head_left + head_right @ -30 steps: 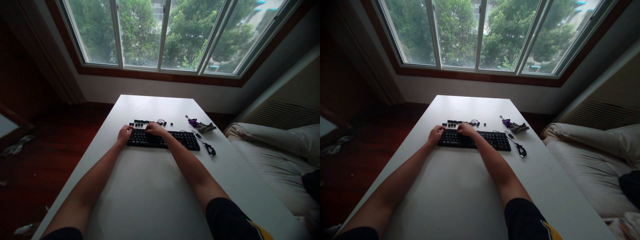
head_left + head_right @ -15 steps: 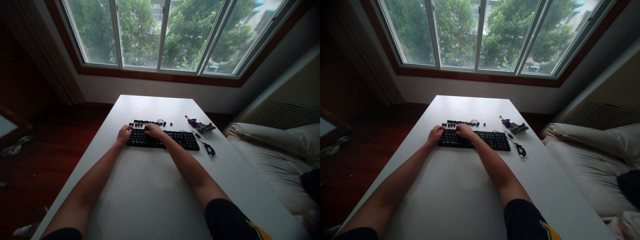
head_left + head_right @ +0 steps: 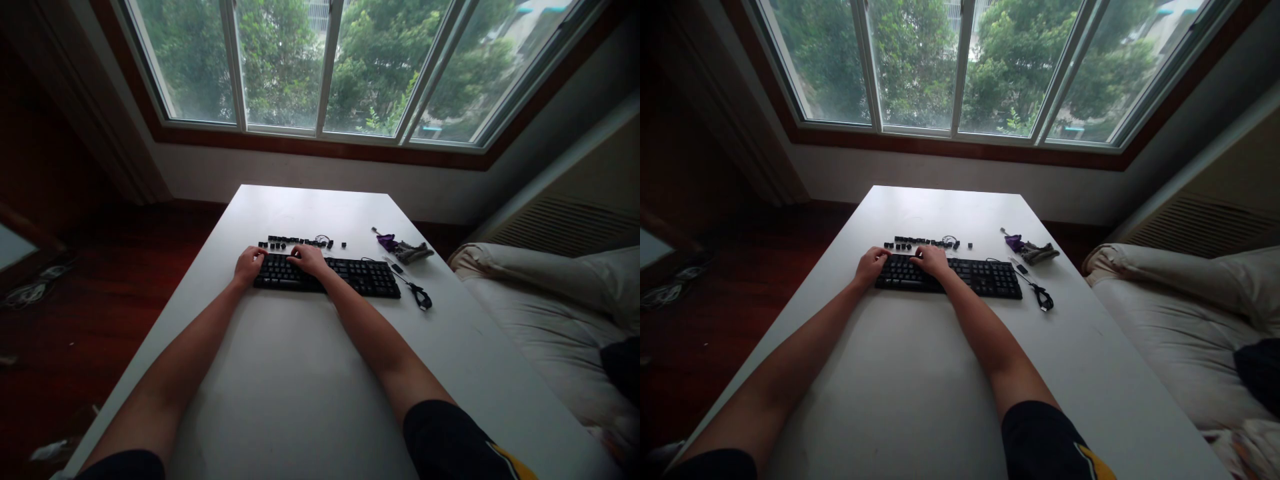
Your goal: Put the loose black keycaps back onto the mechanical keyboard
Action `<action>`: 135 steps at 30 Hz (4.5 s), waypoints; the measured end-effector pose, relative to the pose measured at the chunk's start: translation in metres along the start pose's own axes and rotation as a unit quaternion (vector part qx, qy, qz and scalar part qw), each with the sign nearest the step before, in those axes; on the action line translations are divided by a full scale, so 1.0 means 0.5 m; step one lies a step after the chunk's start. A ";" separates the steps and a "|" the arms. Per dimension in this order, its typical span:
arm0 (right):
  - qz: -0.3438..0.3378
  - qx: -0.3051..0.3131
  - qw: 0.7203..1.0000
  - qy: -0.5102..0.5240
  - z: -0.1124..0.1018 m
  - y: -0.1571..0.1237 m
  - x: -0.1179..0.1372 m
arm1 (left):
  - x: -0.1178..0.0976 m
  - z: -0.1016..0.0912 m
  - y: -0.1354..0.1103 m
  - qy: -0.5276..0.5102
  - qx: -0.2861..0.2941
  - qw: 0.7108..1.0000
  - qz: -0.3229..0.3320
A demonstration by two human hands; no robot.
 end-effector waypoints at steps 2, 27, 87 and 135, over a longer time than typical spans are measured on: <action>0.000 -0.004 1.000 -0.001 0.005 -0.001 -0.003 | 0.000 0.001 0.000 0.001 -0.001 1.000 0.002; -0.029 0.011 0.999 0.036 0.046 0.113 0.015 | -0.015 -0.005 0.002 -0.006 0.007 1.000 -0.017; -0.099 -0.045 0.988 0.112 0.010 -0.014 0.036 | -0.010 -0.004 0.000 -0.002 0.010 1.000 -0.010; 0.033 -0.030 0.999 -0.022 0.008 -0.017 0.035 | -0.008 -0.001 0.001 0.009 0.004 1.000 -0.001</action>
Point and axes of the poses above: each hand's wrist, its own y-axis towards the middle knuckle, its own z-axis out of the palm, x = y × z, the point moved 2 cm from there along y, towards the middle knuckle, and after that the axes turned 4 degrees about -x, right-handed, at the moved point
